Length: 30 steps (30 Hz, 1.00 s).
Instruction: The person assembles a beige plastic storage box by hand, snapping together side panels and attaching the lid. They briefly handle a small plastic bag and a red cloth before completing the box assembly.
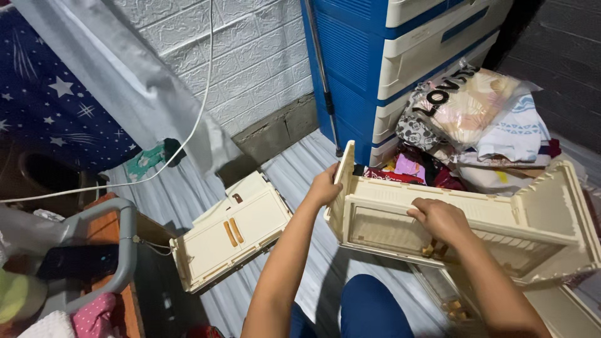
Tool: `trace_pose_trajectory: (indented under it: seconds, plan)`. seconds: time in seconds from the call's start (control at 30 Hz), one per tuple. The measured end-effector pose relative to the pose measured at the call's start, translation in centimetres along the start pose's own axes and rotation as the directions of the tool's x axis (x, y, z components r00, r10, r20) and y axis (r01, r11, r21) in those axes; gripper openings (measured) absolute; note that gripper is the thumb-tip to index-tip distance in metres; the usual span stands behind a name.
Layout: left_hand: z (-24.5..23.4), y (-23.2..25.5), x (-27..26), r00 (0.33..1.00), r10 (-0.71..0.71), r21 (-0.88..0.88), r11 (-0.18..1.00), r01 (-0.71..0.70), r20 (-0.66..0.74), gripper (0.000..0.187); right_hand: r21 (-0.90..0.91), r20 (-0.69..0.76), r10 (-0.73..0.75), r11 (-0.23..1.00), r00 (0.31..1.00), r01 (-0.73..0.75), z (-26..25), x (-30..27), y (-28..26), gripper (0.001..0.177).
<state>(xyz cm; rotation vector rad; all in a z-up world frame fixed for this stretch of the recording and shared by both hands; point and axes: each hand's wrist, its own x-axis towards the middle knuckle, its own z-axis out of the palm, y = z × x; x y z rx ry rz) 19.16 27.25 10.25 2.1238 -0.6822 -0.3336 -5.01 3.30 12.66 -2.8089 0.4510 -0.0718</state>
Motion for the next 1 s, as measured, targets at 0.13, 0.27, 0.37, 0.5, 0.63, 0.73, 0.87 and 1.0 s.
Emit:
trace_pose_trajectory:
  seconds: [0.13,0.27,0.37,0.5,0.63,0.73,0.87,1.0]
  plan:
    - [0.5,-0.4,-0.2,0.999,0.039,0.035,0.999,-0.039,-0.027,0.073,-0.038,0.043,0.042,0.998,0.998,-0.041,-0.6,0.1,-0.9,0.044]
    - [0.4,-0.2,0.1,0.998,0.027,-0.013,1.000,-0.028,-0.061,0.075,-0.011,0.271,0.133,0.991,0.953,-0.135,-2.6,-0.2,-1.4,0.045]
    - [0.1,0.2,0.1,0.995,-0.092,-0.032,0.995,0.091,-0.048,0.076,0.118,0.447,0.127,0.973,0.886,-0.199,-3.8,-0.8,-1.6,0.037]
    - [0.1,0.1,0.2,0.994,-0.075,-0.057,0.996,0.071,-0.074,0.075,0.291,0.532,-0.029,0.945,0.846,-0.151,-4.6,-1.7,-1.8,0.029]
    - [0.6,-1.0,1.0,0.993,-0.051,-0.090,0.995,0.041,-0.109,0.072,0.331,0.626,0.057,0.884,0.778,-0.331,-4.9,-2.9,-2.1,0.025]
    - [1.1,-2.0,1.7,0.992,-0.048,-0.125,0.992,0.034,-0.114,0.070,0.354,0.651,0.070,0.853,0.756,-0.384,-5.2,-3.3,-2.4,0.024]
    - [1.4,-2.5,2.6,0.990,-0.080,-0.109,0.992,0.068,-0.117,0.070,0.402,0.658,0.054,0.818,0.751,-0.411,-5.4,-4.0,-2.4,0.022]
    - [1.7,-0.7,3.5,0.982,-0.100,-0.015,0.995,0.099,-0.162,0.069,0.402,0.661,0.097,0.792,0.744,-0.460,-5.5,-4.7,-2.7,0.021]
